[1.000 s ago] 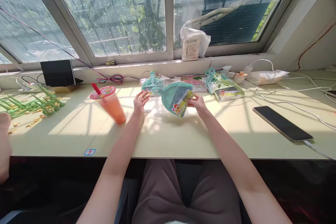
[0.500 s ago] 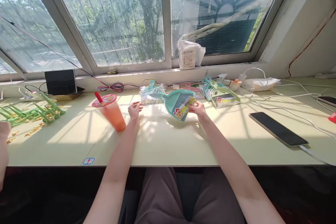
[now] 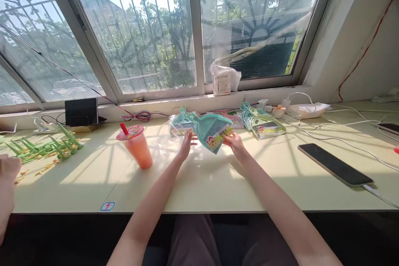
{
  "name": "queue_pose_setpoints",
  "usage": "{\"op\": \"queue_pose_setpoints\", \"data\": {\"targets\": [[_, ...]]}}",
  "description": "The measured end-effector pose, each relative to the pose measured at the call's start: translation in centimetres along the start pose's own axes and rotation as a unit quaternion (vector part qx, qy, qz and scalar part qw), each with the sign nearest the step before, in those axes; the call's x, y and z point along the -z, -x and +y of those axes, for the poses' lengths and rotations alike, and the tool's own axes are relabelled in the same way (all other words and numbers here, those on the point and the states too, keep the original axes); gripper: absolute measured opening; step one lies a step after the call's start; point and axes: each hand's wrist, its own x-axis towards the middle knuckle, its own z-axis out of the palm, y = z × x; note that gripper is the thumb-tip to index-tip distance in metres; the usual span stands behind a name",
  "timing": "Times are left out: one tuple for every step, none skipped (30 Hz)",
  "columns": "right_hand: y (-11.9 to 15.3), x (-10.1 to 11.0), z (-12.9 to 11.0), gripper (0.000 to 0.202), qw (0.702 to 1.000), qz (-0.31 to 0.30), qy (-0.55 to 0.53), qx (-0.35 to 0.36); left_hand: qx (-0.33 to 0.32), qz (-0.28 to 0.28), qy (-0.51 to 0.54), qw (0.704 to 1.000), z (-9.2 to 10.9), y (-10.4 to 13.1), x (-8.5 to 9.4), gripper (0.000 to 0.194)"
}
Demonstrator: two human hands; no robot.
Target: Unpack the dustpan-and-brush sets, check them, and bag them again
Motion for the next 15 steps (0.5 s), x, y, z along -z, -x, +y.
{"op": "queue_pose_setpoints", "data": {"targets": [[0.2,-0.3,0.0,0.047,0.999,-0.036,0.014,-0.006,0.024,-0.034,0.053,0.998,-0.3,0.1,-1.2,0.046],[0.4,-0.5,-0.1,0.046,0.997,-0.072,0.038,-0.012,0.032,-0.027,0.08,0.996,-0.7,0.2,-2.0,0.046],[0.4,-0.5,-0.1,0.043,0.992,-0.099,0.075,-0.014,0.027,-0.017,0.085,0.996,-1.1,0.3,-2.5,0.045],[0.4,-0.4,-0.1,0.037,0.985,-0.113,0.127,-0.006,0.016,0.006,0.081,0.997,-1.4,0.4,-2.6,0.043],[0.3,0.0,-0.2,0.03,0.974,-0.11,0.196,0.014,0.005,0.035,0.07,0.997,-1.7,0.4,-2.4,0.042],[0.2,0.5,-0.4,0.022,0.955,-0.091,0.279,0.044,-0.002,0.065,0.058,0.996,-1.9,0.4,-2.0,0.041],[0.0,1.2,-0.7,0.014,0.924,-0.056,0.371,0.075,-0.003,0.094,0.052,0.994,-2.1,0.2,-1.4,0.041],[-0.1,2.0,-1.1,0.011,0.88,-0.012,0.463,0.102,0.0,0.12,0.052,0.991,-2.3,0.0,-0.7,0.042],[-0.2,3.0,-1.6,0.015,0.829,0.032,0.547,0.11,0.006,0.137,0.06,0.989,-2.5,-0.3,-0.1,0.044],[-0.2,4.2,-2.2,0.022,0.778,0.066,0.618,0.096,0.011,0.144,0.071,0.987,-2.6,-0.6,0.5,0.046],[-0.2,5.3,-2.8,0.028,0.732,0.088,0.672,0.067,0.016,0.145,0.083,0.986,-2.7,-0.9,0.9,0.049],[0.0,6.5,-3.5,0.031,0.693,0.106,0.712,0.036,0.02,0.137,0.092,0.986,-2.8,-1.2,1.2,0.053],[0.1,7.6,-4.2,0.032,0.66,0.128,0.74,0.024,0.025,0.127,0.097,0.987,-2.8,-1.3,1.3,0.055],[0.3,8.5,-4.9,0.032,0.633,0.161,0.757,0.027,0.029,0.12,0.098,0.987,-2.8,-1.4,1.3,0.057],[0.6,9.1,-5.4,0.032,0.609,0.198,0.767,0.045,0.032,0.12,0.097,0.988,-2.8,-1.4,1.2,0.057]]}}
